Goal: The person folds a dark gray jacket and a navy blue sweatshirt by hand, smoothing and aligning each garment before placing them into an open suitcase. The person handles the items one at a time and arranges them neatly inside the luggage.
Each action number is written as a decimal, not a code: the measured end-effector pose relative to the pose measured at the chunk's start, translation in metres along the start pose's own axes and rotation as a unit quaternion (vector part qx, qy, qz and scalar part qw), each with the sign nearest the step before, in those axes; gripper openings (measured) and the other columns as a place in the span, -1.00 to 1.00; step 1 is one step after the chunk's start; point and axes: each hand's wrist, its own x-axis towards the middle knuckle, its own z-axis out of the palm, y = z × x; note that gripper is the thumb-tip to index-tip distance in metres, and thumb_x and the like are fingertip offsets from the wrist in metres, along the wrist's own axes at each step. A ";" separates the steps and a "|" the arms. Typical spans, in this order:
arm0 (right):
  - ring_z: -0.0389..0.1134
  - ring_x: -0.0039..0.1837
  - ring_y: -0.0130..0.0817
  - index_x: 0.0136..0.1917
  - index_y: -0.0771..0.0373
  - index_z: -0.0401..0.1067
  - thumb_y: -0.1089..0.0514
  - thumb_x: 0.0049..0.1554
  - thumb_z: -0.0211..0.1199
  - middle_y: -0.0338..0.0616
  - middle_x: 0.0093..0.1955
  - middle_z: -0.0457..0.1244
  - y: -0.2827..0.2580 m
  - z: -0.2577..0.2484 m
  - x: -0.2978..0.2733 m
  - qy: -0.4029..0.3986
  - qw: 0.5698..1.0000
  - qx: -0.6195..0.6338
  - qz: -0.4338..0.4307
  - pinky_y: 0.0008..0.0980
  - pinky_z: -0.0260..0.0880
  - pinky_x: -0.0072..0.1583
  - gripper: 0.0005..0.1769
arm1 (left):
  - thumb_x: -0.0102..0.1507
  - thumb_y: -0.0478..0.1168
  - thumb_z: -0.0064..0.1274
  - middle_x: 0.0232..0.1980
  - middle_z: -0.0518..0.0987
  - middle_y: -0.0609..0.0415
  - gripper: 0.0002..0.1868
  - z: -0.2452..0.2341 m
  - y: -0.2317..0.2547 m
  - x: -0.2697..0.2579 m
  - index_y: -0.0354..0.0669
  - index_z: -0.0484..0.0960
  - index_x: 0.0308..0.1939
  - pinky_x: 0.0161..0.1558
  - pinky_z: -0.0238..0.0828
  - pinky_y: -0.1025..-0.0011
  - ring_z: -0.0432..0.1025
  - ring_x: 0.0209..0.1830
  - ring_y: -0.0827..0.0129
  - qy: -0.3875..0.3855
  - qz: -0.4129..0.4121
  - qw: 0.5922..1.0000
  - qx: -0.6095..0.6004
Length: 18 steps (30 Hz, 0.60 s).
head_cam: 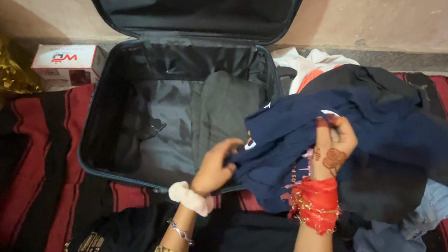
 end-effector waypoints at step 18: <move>0.31 0.03 -0.03 -0.10 0.14 0.66 0.52 -0.12 0.08 -0.18 0.19 0.47 -0.051 0.015 -0.007 -0.304 0.829 -0.451 -0.128 -0.25 0.38 0.18 -0.52 | 0.07 -0.24 0.26 0.24 0.44 -0.16 -0.21 0.004 0.025 0.009 0.01 0.31 0.36 0.05 0.41 0.09 0.43 0.11 -0.18 0.187 -0.040 0.971 0.141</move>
